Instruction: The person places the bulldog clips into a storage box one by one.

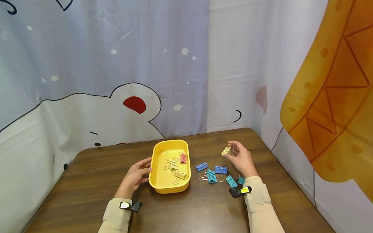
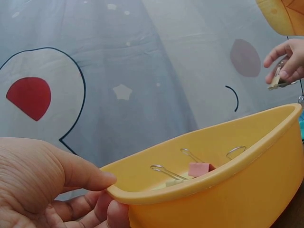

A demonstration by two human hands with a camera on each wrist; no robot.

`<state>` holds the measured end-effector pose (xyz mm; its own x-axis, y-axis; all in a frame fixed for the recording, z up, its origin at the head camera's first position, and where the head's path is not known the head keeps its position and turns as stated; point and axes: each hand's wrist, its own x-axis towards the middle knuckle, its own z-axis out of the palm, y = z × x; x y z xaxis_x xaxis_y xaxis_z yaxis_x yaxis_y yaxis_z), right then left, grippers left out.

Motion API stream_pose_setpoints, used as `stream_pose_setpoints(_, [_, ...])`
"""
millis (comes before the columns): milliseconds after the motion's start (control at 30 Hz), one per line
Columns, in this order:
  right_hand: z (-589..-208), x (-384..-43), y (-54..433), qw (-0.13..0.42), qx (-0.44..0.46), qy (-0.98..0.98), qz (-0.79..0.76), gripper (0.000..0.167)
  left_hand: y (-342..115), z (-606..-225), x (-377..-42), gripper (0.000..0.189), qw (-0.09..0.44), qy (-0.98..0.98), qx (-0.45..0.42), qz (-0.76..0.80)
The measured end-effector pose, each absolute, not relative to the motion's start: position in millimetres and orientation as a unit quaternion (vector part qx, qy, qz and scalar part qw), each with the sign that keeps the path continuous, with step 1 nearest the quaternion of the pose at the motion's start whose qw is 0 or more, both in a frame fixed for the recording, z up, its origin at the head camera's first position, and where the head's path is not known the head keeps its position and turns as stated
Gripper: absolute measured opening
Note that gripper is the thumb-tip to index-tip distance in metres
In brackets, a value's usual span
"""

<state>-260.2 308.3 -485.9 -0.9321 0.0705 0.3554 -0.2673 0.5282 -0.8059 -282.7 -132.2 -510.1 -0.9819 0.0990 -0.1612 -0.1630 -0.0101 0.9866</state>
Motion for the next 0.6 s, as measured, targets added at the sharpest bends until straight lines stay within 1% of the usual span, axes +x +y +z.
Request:
stream_pose_setpoints(300, [-482, -277, 270, 0.166, 0.079, -0.831, 0.525, 0.053, -133, -509, -281, 0.052, 0.093, 0.698, -0.023, 0.709])
stream_pose_setpoints(600, [-480, -288, 233, 0.145, 0.094, -0.81, 0.561, 0.053, -132, -506, -281, 0.052, 0.091, 0.696, -0.026, 0.711])
